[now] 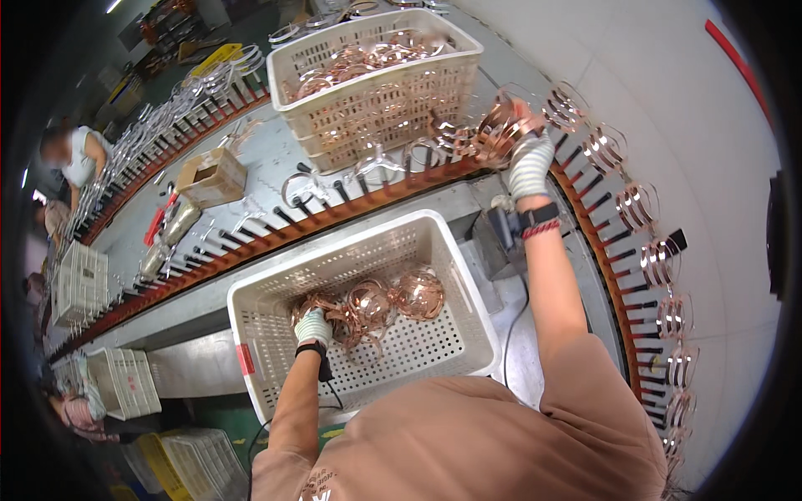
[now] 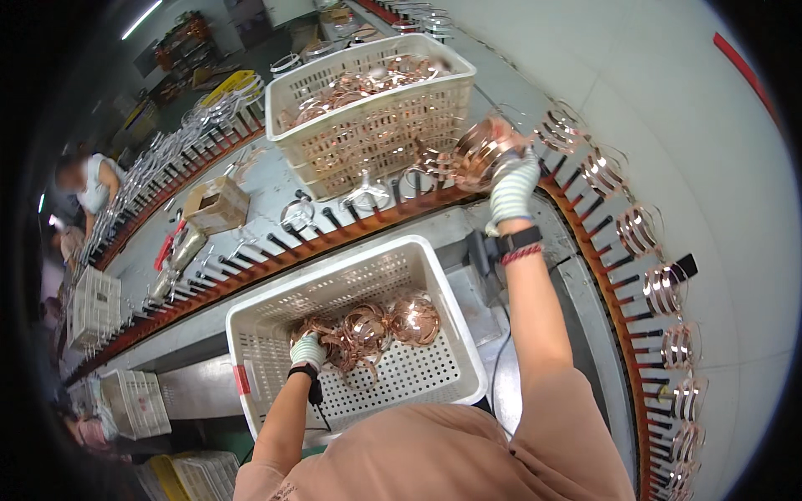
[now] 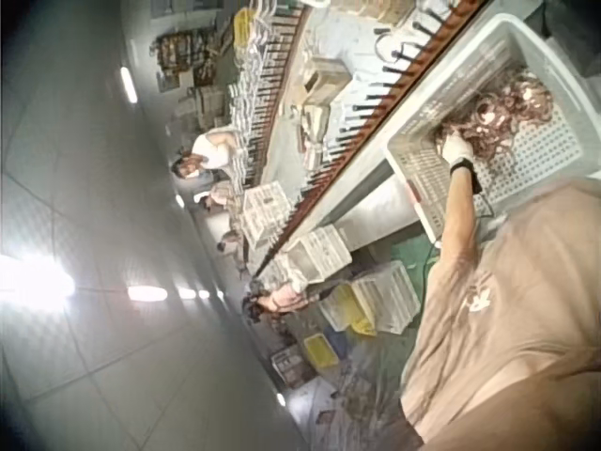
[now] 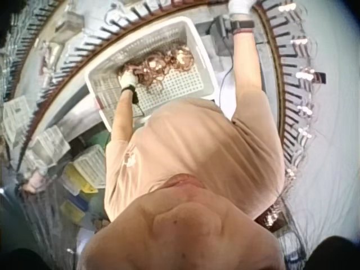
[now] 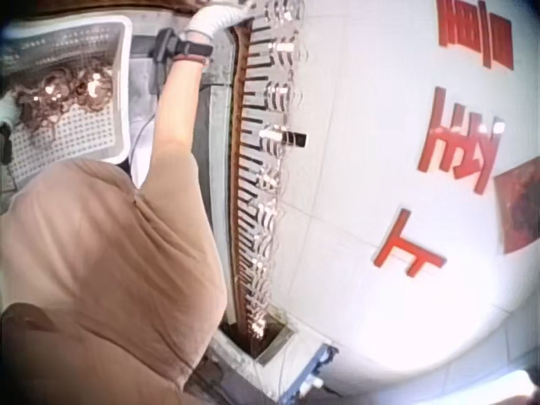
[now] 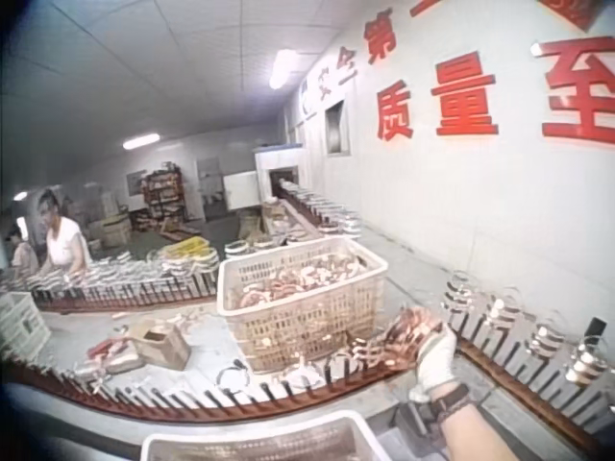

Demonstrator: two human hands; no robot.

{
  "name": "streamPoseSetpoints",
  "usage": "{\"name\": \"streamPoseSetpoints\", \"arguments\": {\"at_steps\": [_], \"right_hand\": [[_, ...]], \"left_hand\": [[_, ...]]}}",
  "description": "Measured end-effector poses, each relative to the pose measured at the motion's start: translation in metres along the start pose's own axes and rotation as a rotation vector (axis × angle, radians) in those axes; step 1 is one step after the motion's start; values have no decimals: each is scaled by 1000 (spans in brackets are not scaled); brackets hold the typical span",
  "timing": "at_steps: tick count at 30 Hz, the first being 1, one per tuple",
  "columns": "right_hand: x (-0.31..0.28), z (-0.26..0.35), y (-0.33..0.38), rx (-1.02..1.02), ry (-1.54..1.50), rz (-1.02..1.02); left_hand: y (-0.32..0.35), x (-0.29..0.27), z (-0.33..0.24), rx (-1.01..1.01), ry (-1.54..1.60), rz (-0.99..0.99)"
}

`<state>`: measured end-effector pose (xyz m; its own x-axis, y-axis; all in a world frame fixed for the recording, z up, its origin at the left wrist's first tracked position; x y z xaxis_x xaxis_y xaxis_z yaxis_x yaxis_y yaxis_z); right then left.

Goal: Organizing and placing shiny, copper-colored plastic or metal components into baskets on an assembly line.

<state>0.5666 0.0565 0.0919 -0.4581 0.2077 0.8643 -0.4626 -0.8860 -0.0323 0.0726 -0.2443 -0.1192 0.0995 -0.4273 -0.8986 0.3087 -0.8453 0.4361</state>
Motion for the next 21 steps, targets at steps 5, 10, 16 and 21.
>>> {"name": "streamPoseSetpoints", "arguments": {"at_steps": [5, 10, 16, 21], "right_hand": [[22, 18, -32, -8, 812, -121], [20, 18, -102, -143, 2037, 881], [86, -16, 8, -271, 2130, 400], [91, 56, 21, -602, 1373, 398]], "left_hand": [[15, -7, -13, 206, -273, 1], [19, -67, -63, 427, -532, -90], [37, -181, -94, 463, 334, 163], [7, -251, -135, 437, 1478, 288]]}}
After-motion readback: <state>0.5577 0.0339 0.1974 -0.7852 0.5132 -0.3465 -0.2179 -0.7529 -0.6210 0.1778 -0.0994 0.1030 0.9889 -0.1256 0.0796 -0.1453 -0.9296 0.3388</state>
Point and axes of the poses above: each hand's wrist, its own y-axis away from the middle knuckle, its own x-axis out of the palm, z = x × y, the point moved 3 cm from there along -y, towards the middle knuckle, and after that the axes turned 7 degrees about -y, right-handed, at the moved point
